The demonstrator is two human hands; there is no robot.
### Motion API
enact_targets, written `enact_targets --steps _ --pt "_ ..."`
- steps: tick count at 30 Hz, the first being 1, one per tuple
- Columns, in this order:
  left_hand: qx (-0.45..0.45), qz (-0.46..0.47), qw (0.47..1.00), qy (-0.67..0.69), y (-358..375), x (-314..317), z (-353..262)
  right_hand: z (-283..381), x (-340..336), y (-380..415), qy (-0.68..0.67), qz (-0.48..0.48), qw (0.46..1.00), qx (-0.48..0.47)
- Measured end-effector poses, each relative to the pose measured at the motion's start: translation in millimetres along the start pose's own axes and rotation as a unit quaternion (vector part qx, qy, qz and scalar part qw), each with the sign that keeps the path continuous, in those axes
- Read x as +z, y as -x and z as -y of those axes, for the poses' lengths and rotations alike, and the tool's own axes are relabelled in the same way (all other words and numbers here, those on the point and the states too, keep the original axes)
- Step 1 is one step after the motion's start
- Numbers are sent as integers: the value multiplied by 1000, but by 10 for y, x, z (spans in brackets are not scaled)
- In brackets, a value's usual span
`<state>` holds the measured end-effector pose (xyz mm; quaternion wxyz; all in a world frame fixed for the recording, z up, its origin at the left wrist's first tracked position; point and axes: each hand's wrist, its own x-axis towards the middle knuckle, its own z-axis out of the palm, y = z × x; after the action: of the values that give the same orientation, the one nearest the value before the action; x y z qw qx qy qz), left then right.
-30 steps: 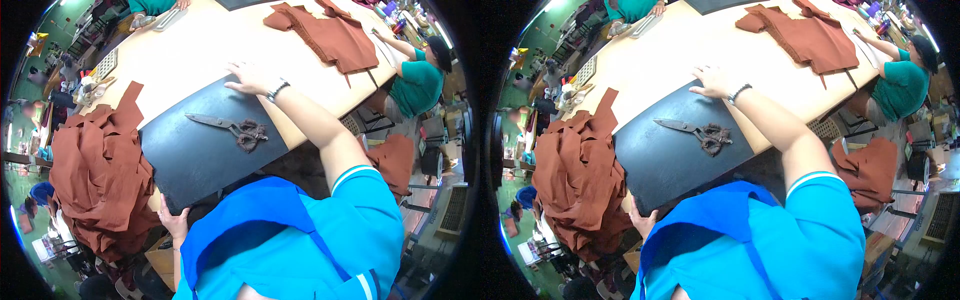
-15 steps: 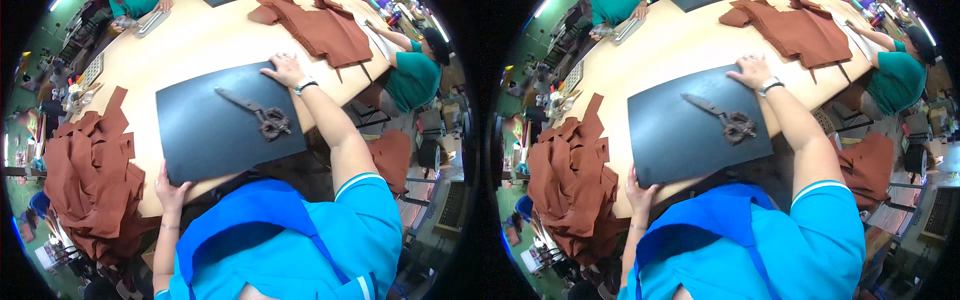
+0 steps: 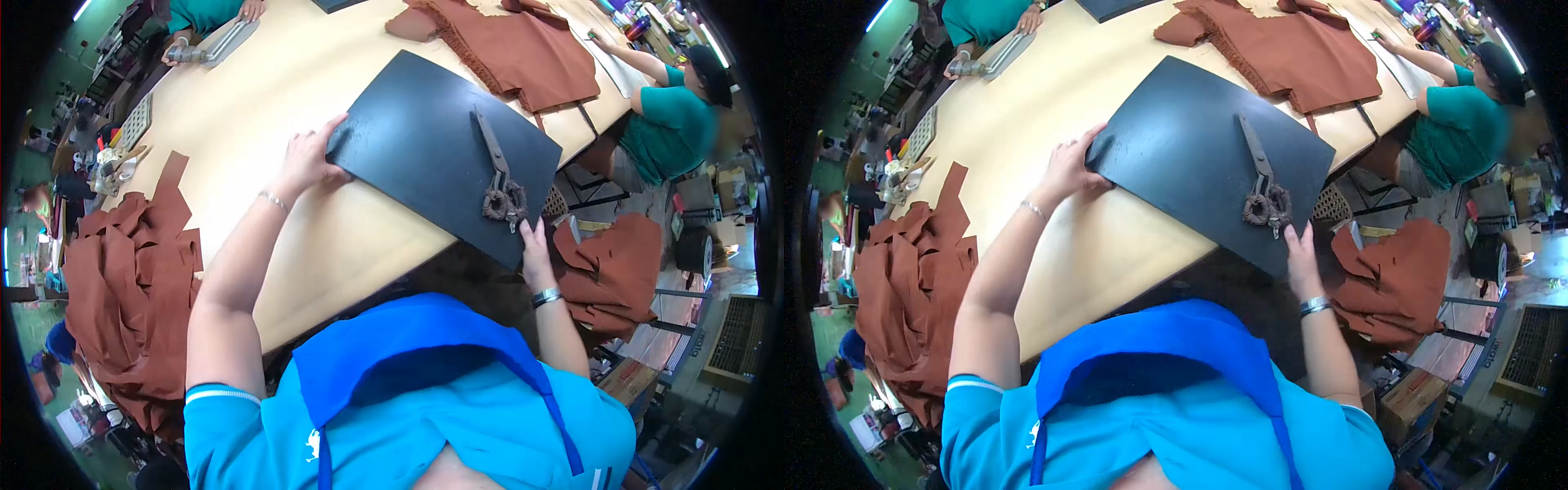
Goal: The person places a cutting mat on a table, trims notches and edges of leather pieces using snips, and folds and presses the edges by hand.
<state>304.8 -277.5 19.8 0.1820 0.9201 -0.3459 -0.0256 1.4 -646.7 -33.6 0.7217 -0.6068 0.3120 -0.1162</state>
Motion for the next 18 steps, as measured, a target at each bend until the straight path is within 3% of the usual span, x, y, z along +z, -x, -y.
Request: enact_targets --steps 3,5,7,11,14,18 --pt "39 68 995 -57 -471 -125 22 -63 385 171 -71 -25 994 -82" --pt "52 93 990 -89 -748 -177 -1 -223 480 171 -68 -124 986 -86" --pt "52 121 985 -116 -998 -185 -43 -266 547 129 -87 -142 981 -96" --pt "84 101 983 -126 -1354 -3 47 -202 517 -28 -46 -194 974 -104" --pt "51 80 989 -112 -1515 13 -61 -68 526 -210 -68 -184 971 -134" --pt "-24 27 998 -54 -1581 161 -74 -30 641 -308 30 -246 963 -109"
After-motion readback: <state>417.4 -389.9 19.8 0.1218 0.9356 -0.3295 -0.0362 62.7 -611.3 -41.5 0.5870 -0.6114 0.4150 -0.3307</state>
